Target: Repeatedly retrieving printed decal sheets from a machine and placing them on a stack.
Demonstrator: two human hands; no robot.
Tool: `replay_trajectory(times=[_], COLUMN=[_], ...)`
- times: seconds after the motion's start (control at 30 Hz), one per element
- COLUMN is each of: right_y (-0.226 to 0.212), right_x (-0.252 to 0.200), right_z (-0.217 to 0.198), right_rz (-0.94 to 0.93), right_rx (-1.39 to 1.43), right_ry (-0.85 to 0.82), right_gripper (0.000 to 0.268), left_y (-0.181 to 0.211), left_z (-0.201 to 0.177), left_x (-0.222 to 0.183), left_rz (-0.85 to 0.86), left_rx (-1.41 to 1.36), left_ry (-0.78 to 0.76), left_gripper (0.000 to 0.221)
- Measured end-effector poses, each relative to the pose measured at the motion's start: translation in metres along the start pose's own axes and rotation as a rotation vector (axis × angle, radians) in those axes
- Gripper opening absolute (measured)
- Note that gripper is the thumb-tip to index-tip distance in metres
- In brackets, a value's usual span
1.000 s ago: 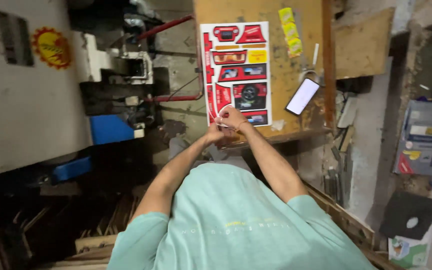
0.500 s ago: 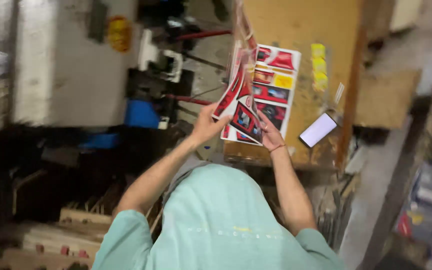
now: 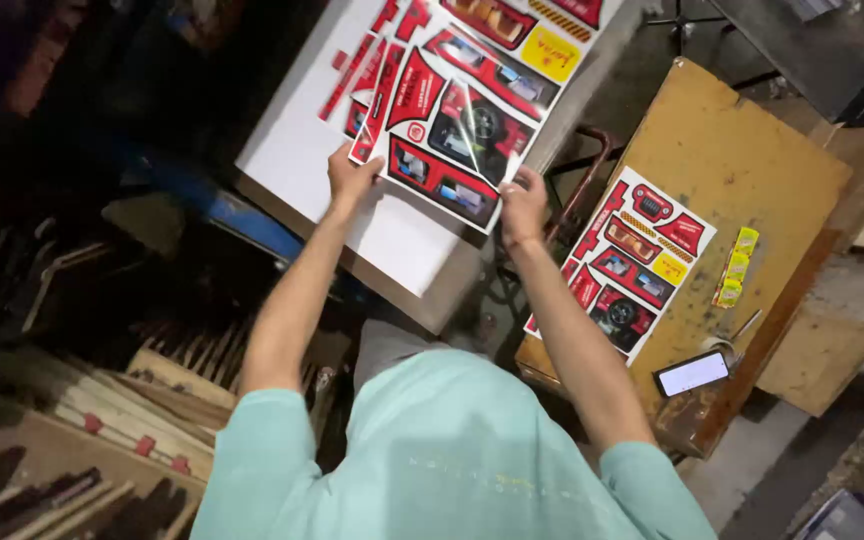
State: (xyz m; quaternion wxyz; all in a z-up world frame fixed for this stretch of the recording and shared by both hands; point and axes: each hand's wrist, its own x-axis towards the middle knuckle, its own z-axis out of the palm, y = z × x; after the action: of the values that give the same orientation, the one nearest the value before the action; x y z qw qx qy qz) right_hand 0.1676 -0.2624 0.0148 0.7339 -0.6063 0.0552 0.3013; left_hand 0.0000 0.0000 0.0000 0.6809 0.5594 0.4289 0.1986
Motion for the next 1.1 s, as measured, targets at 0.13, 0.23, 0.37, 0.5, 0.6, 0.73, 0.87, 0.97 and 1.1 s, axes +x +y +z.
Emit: replay_trajectory(times=[0.13, 0.23, 0.37, 0.5, 0.6, 0.73, 0.87, 0.97, 1.1], right_y=[0.092, 0.099, 0.049, 0.000, -0.044, 0.007, 0.086, 0.114, 0.155], right_x=[0.080, 0.094, 0.080, 0.054, -0.006, -0.049, -0.111, -0.134, -0.128], right_z=[-0.018, -0.035, -0.021, -0.019, -0.021, -0.136, -0.212, -0.213, -0.242], right_rz=[-0.134, -0.614, -0.117, 0.065, -0.393, -0.465, 0.044, 0.010, 0.007], right_rx=[-0.420, -0.916, -0.662, -0.524, -0.649, -0.803, -1.580, -1.839, -1.725], right_ry=[0.277, 0.337, 0.151, -0.163, 0.017, 0.422, 0.421, 0.402, 0.350], right_gripper=[0.045, 0.041, 0.045, 0.035, 0.022, 0.013, 0.051, 0.057, 0.038], left_y=[-0.021, -0.036, -0.043, -0.119, -0.174, -0.008, 0.110, 0.115, 0.033], left_z=[0.006, 0.011, 0.004, -0.034, -0.088, -0.104, -0.074, -0.029, 0.058], left_x=[0.060, 0.083, 0.090, 0.125, 0.159, 0.035, -0.094, -0.144, -0.179], left_rz=[-0.170, -0.193, -0.148, -0.272, -0.217, -0.078, 0.199, 0.234, 0.007], left_rx=[0.159, 0.332, 0.394, 0.197, -0.230, -0.141, -0.098, -0.079, 0.034], left_ry=[0.113, 0.156, 0.168, 0.169, 0.333, 0.058, -0.119, -0.156, -0.410], left_gripper=[0.020, 0.022, 0.024, 0.019, 0.035, 0.038, 0.029, 0.023, 0.019])
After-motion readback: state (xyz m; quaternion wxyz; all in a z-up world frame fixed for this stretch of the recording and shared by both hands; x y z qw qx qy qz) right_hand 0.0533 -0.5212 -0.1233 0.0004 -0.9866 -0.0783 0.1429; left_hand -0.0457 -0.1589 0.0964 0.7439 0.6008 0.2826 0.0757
